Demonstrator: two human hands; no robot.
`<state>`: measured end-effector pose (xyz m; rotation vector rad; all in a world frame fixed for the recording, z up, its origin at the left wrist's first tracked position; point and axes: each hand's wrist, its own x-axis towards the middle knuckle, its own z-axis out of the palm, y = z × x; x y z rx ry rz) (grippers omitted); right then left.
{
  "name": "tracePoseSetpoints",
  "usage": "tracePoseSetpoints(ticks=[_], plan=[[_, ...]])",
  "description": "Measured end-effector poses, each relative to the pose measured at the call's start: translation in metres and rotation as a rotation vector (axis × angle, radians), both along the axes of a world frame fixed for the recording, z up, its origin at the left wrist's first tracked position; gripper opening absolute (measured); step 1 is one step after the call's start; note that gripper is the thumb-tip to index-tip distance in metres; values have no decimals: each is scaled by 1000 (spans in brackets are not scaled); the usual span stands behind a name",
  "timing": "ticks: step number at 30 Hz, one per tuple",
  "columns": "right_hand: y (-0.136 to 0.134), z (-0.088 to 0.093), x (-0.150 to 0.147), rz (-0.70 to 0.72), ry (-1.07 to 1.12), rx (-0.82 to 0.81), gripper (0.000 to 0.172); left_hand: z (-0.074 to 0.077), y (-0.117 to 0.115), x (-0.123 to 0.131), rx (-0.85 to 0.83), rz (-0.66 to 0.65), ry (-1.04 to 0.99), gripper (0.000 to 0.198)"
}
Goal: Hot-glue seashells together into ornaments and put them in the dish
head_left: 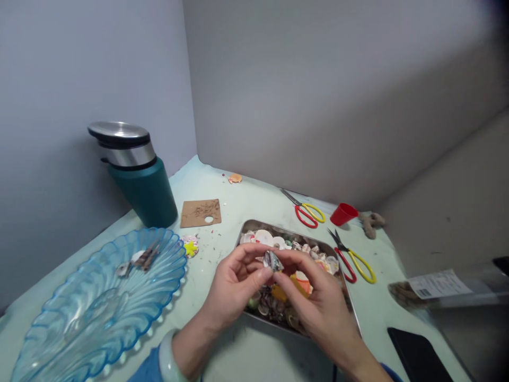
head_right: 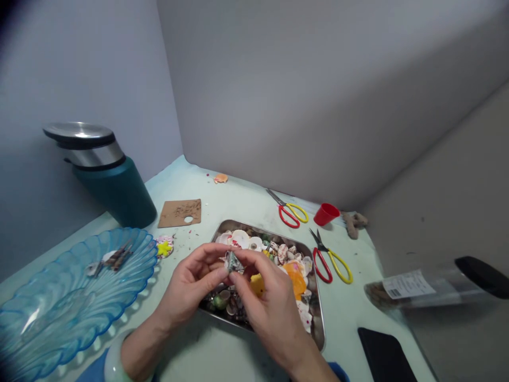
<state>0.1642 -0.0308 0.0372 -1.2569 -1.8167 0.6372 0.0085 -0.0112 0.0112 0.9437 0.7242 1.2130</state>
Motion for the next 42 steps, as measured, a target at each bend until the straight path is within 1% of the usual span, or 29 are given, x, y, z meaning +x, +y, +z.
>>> tracePoseSetpoints(ticks=[3,8,13,17,21,26,32,42], plan=[[0,0,2,7,-2,0,22,0,0,0,6,-8,17,26],[0,-1,6,28,23,-49,21,-4,-1,0,27,-13,56,26],[2,1,8,17,65,-134,17,-4,-2,1,13,-31,27,25],[4,1,9,12,145,-194,18,-2,-2,1,-17,-28,-2,25],[4,-1,11,21,187,-246,18,-1,1,3,-34,-22,-14,25],[5,-5,17,20,184,-263,20,0,1,3,-30,-16,1,25],[8,-8,19,55,251,-302,19,1,0,2,-1,-48,-10,26],[9,-12,22,80,324,-389,19,-2,1,1,29,-72,17,27]])
